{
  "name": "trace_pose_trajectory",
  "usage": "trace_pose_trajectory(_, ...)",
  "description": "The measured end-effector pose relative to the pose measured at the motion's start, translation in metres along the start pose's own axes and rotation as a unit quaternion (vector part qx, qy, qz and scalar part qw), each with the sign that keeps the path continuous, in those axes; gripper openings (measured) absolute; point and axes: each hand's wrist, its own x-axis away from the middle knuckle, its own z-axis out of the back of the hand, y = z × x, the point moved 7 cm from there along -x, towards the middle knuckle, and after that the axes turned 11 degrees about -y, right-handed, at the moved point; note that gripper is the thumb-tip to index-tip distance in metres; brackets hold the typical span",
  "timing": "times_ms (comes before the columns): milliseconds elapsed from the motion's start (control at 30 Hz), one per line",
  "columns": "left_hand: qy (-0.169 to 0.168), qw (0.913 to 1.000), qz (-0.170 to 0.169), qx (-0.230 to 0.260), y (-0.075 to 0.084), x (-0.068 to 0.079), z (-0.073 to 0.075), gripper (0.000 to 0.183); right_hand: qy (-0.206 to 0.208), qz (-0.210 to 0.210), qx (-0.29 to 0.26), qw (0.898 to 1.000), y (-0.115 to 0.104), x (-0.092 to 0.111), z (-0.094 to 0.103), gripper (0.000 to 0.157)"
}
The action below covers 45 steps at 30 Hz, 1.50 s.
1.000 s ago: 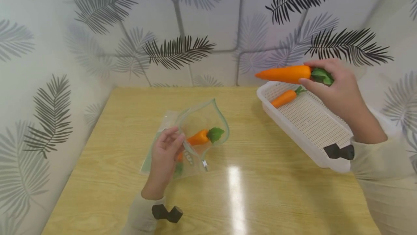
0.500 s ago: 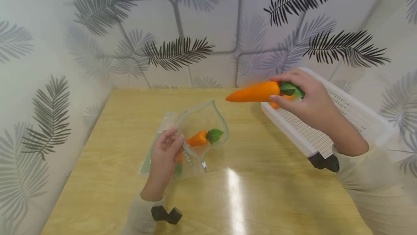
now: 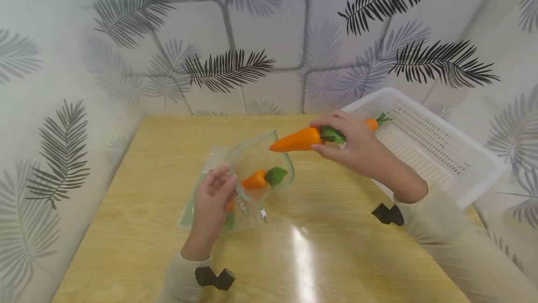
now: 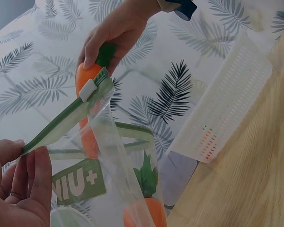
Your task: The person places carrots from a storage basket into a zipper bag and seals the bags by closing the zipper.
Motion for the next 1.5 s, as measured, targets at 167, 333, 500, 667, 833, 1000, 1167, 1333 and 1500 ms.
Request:
trace_pose_trajectory(167, -0.006, 0.9999, -0.008, 0.009, -0.001, -0.001, 0.000, 0.032, -0.001, 0.027, -0.026, 0.999, -0.001, -0.010, -0.020, 0.033)
trace_pose_trajectory(333, -0.007, 0.9999, -0.012, 0.006, -0.001, -0.001, 0.001, 0.035, -0.009, 0.004, -0.041, 0.999, 0.001, -0.018, -0.035, 0.033)
trace_pose_trajectory(500, 0.000, 1.0000, -0.005, -0.002, -0.002, 0.000, 0.001, 0.034, -0.014, -0.008, -0.052, 0.999, 0.001, -0.025, -0.048, 0.034)
trace_pose_trajectory(667, 0.008, 0.9999, 0.009, -0.006, -0.003, 0.001, 0.002, 0.036, -0.020, -0.005, -0.051, 0.999, 0.002, -0.033, -0.060, 0.033)
trace_pose_trajectory(833, 0.004, 1.0000, 0.006, 0.004, -0.002, 0.000, 0.001, 0.034, -0.014, 0.006, -0.051, 0.999, 0.000, -0.040, -0.069, 0.034)
trace_pose_trajectory(1000, 0.000, 1.0000, -0.001, 0.009, 0.002, 0.000, -0.002, 0.031, -0.004, 0.014, -0.042, 0.999, -0.005, -0.044, -0.074, 0.034)
trace_pose_trajectory(1167, 0.002, 1.0000, 0.006, -0.002, 0.002, 0.000, -0.002, 0.032, -0.016, -0.007, -0.027, 0.999, -0.002, -0.046, -0.082, 0.036)
trace_pose_trajectory(1333, -0.007, 0.9999, 0.010, 0.000, -0.001, -0.001, -0.001, 0.033, -0.021, -0.020, -0.018, 0.999, 0.000, -0.049, -0.086, 0.037)
trace_pose_trajectory(1500, -0.009, 0.9998, 0.019, 0.007, -0.004, -0.002, 0.001, 0.037, -0.016, -0.018, 0.001, 1.000, -0.003, -0.051, -0.089, 0.037)
